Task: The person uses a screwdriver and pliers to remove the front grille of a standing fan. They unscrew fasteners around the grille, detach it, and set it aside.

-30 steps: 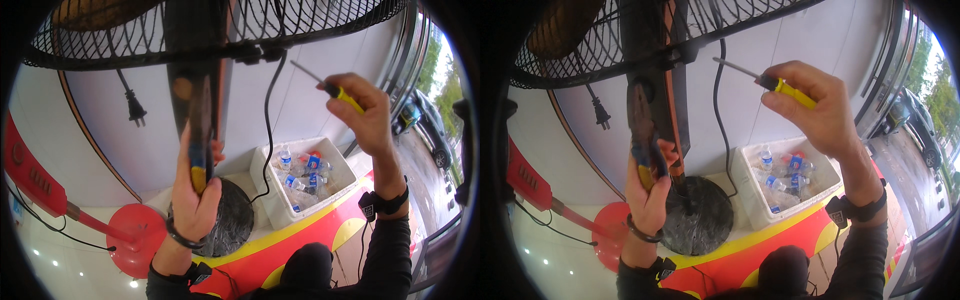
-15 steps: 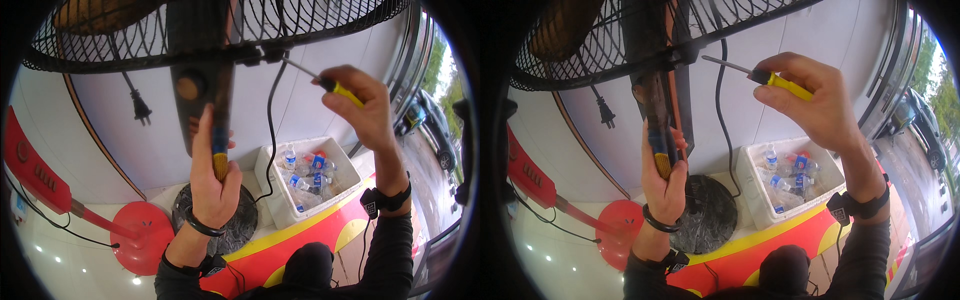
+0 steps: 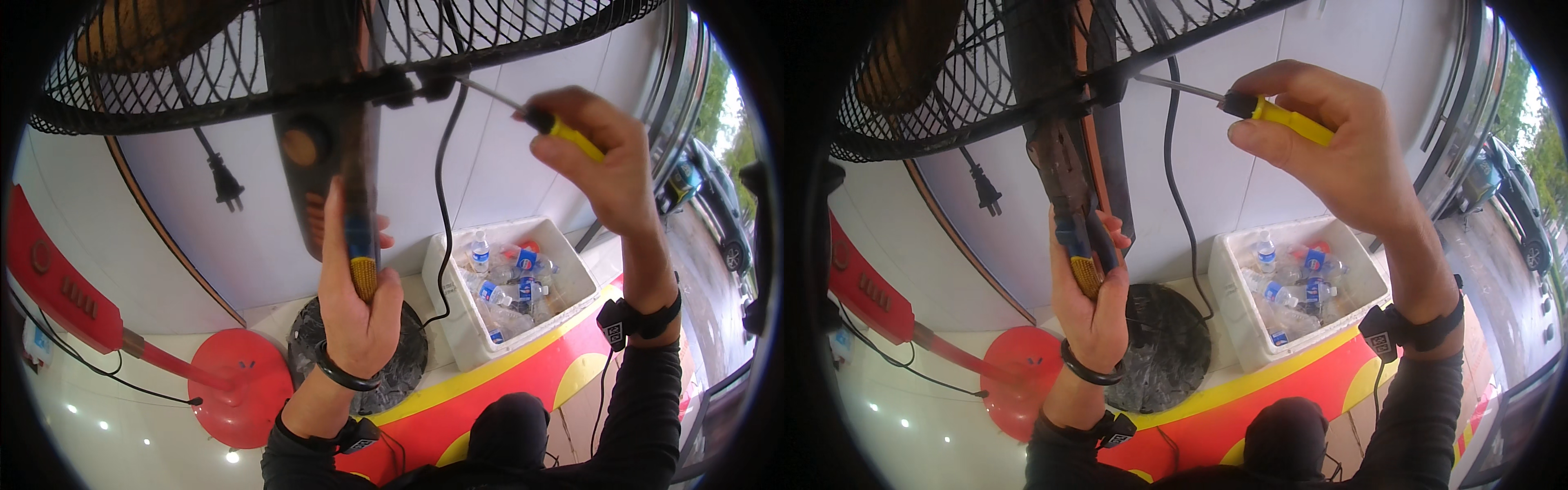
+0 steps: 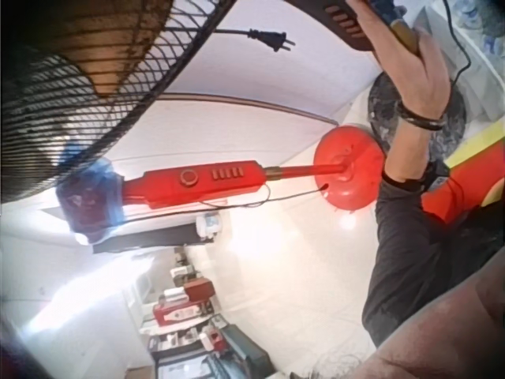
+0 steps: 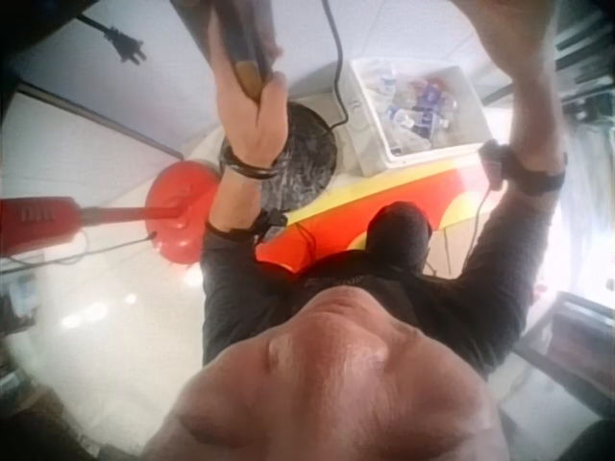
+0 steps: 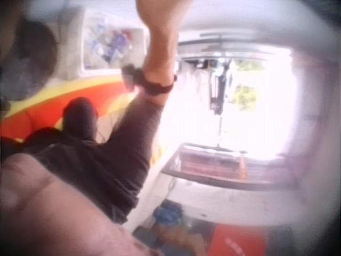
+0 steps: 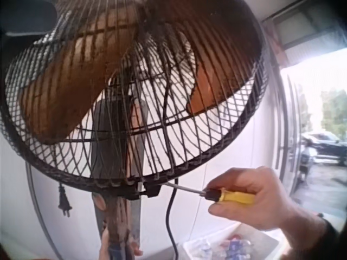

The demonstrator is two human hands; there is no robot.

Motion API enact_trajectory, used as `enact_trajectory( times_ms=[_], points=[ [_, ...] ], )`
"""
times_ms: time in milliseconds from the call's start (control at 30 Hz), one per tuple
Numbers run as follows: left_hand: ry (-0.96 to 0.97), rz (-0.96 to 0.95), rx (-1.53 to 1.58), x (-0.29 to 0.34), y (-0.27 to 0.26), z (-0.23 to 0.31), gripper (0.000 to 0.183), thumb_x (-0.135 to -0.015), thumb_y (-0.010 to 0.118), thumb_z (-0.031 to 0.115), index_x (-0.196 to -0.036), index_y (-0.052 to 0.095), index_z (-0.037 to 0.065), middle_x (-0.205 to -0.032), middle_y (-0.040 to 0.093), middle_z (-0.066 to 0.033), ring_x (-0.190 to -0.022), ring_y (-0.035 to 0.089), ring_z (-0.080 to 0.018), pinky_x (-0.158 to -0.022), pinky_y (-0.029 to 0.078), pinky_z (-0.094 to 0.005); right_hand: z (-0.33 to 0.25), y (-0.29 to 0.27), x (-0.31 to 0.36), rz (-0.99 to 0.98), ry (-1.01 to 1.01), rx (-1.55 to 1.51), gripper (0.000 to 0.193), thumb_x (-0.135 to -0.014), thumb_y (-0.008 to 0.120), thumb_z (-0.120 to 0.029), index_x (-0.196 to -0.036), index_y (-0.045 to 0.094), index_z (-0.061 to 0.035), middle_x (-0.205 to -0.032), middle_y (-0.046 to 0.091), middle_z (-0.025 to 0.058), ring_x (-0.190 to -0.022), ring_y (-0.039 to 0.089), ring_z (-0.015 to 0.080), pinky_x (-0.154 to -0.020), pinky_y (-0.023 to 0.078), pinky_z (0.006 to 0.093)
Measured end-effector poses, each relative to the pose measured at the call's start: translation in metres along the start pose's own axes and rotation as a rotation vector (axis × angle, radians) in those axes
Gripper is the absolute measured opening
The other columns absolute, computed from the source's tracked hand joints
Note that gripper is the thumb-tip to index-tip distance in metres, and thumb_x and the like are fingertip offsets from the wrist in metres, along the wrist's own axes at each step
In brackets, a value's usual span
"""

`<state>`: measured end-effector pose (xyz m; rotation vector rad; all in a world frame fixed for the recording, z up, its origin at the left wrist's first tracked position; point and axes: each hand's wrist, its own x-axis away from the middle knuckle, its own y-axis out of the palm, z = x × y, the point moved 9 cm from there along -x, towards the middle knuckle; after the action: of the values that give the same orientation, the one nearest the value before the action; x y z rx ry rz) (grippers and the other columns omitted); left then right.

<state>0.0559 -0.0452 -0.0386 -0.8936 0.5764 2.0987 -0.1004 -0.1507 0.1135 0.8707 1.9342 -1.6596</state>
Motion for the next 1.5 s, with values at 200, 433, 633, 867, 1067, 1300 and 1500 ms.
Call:
enact_trajectory(
  times_ms=[200, 433, 633, 867, 1067, 1300, 1500],
  points=[
    [0.006, 0.024, 0.019, 0.002, 0.004, 0.000, 0.085, -0.074, 0.046, -0.012, -0.152, 0.020, 0.006, -0.113, 0.052, -0.0108, -0.095, 0.050, -0.0163, -0.089, 0.043, -0.0275, 0.000, 0.000, -0.001, -0.014, -0.028, 0.014, 0.028, -0.087, 0.067, -0.015, -0.109, 0.063, 0.0018, -0.100, 0.068, 0.0143, -0.087, 0.065, 0.0151, -0.078, 0.052, 0.0257],
    [0.002, 0.045, 0.025, 0.006, 0.010, 0.004, 0.085, -0.075, 0.046, -0.010, -0.153, 0.016, 0.005, -0.118, 0.051, -0.0129, -0.098, 0.050, -0.0173, -0.092, 0.043, -0.0290, -0.005, -0.003, 0.000, 0.076, -0.134, -0.004, 0.029, -0.085, 0.073, -0.019, -0.105, 0.066, 0.0008, -0.084, 0.064, 0.0077, -0.071, 0.060, 0.0117, -0.064, 0.048, 0.0223],
    [0.094, 0.090, -0.024, 0.005, 0.018, 0.012, 0.081, -0.077, 0.046, -0.008, -0.151, 0.016, 0.000, -0.120, 0.049, -0.0159, -0.103, 0.052, -0.0215, -0.097, 0.042, -0.0356, -0.009, -0.005, -0.002, 0.083, -0.104, -0.054, 0.029, -0.084, 0.074, -0.019, -0.103, 0.066, 0.0008, -0.077, 0.062, 0.0062, -0.068, 0.058, 0.0103, -0.062, 0.047, 0.0226],
    [0.144, 0.129, -0.337, 0.006, 0.012, 0.019, 0.080, -0.076, 0.050, -0.005, -0.150, 0.020, -0.002, -0.129, 0.041, -0.0189, -0.111, 0.045, -0.0282, -0.103, 0.032, -0.0347, -0.021, 0.004, -0.005, -0.031, -0.101, 0.012, 0.028, -0.086, 0.070, -0.015, -0.106, 0.064, 0.0037, -0.085, 0.063, 0.0072, -0.069, 0.056, 0.0101, -0.062, 0.045, 0.0228],
    [-0.043, 0.074, -0.072, 0.006, 0.016, 0.000, 0.072, -0.082, 0.046, -0.009, -0.149, 0.022, -0.002, -0.123, 0.047, -0.0151, -0.103, 0.051, -0.0200, -0.093, 0.042, -0.0287, -0.020, 0.002, -0.003, -0.028, -0.152, 0.018, 0.028, -0.086, 0.070, -0.014, -0.106, 0.064, 0.0046, -0.085, 0.062, 0.0077, -0.067, 0.055, 0.0104, -0.060, 0.043, 0.0230],
    [0.013, 0.097, 0.030, 0.005, 0.021, 0.003, 0.067, -0.088, 0.045, -0.007, -0.150, 0.020, -0.001, -0.123, 0.053, -0.0140, -0.095, 0.061, -0.0172, -0.089, 0.049, -0.0289, -0.012, -0.002, 0.001, -0.011, -0.113, 0.020, 0.028, -0.087, 0.069, -0.016, -0.107, 0.064, 0.0030, -0.088, 0.064, 0.0095, -0.069, 0.058, 0.0125, -0.061, 0.045, 0.0236],
    [0.007, 0.085, -0.073, 0.002, 0.024, 0.007, 0.068, -0.085, 0.046, -0.008, -0.149, 0.021, -0.002, -0.121, 0.054, -0.0141, -0.096, 0.058, -0.0178, -0.087, 0.047, -0.0270, -0.007, -0.006, 0.005, -0.021, -0.100, 0.046, 0.030, -0.087, 0.068, -0.019, -0.107, 0.064, 0.0026, -0.088, 0.064, 0.0095, -0.068, 0.057, 0.0125, -0.060, 0.044, 0.0226]
  ],
)
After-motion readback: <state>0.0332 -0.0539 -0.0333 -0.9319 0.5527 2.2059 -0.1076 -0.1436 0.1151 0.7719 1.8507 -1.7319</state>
